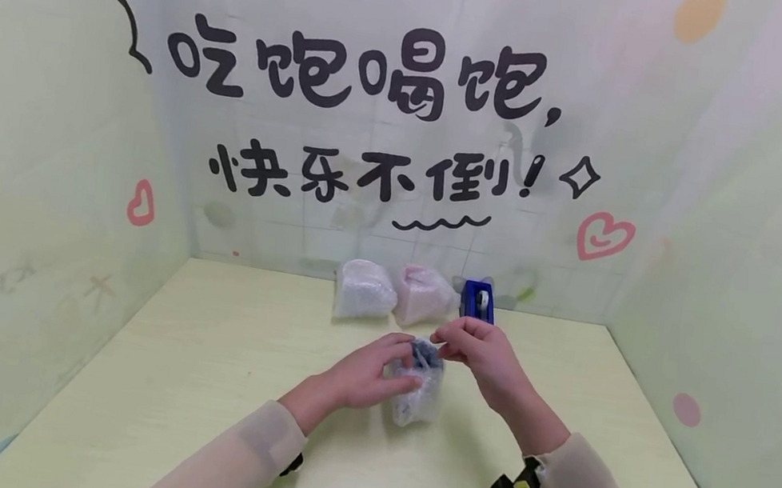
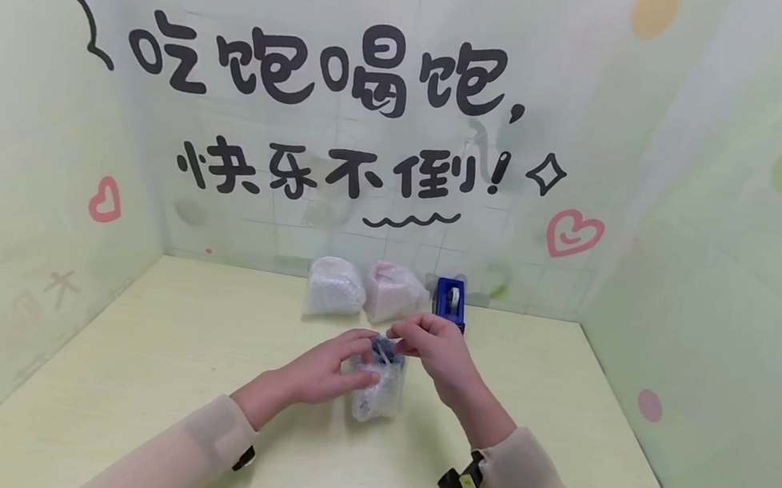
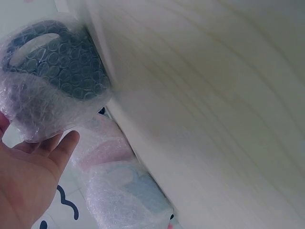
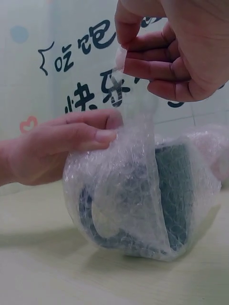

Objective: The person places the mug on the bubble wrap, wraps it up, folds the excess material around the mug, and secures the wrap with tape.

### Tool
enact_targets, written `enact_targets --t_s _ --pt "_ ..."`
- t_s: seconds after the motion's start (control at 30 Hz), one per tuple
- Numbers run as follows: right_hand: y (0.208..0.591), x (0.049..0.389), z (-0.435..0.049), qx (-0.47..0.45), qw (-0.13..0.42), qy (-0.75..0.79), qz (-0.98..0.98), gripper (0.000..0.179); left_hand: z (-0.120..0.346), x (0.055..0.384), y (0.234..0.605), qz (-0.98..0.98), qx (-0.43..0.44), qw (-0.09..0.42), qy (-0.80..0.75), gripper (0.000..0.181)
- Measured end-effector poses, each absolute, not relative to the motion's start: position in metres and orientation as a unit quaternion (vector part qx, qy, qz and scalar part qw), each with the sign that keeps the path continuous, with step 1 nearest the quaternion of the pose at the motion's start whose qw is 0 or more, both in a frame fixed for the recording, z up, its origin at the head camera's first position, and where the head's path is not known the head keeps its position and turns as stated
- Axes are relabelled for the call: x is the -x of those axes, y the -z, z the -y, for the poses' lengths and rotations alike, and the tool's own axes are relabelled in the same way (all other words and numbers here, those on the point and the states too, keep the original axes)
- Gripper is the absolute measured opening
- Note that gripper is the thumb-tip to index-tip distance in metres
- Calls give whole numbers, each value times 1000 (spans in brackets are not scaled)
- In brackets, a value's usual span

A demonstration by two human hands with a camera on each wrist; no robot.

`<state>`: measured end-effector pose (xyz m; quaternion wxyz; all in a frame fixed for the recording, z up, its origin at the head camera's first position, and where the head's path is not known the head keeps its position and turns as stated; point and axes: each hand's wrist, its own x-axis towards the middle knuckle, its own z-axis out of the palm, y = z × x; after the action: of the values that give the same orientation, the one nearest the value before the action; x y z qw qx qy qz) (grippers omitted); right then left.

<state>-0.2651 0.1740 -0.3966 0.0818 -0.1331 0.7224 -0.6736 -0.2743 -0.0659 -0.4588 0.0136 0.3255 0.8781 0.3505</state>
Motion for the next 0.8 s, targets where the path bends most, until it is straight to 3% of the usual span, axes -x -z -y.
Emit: enact_targets --t_s 0.3,0.63,0.8 --pt "421 293 -160 101 38 684 -721 18 65 274 462 -876 -337 -11 -346 24" --pt "440 299 -141 93 -63 669 -735 18 59 272 461 -882 -336 -38 -329 25" --pt "443 301 -139 96 -81 664 -737 17 59 274 462 -886 -332 -35 -322 27"
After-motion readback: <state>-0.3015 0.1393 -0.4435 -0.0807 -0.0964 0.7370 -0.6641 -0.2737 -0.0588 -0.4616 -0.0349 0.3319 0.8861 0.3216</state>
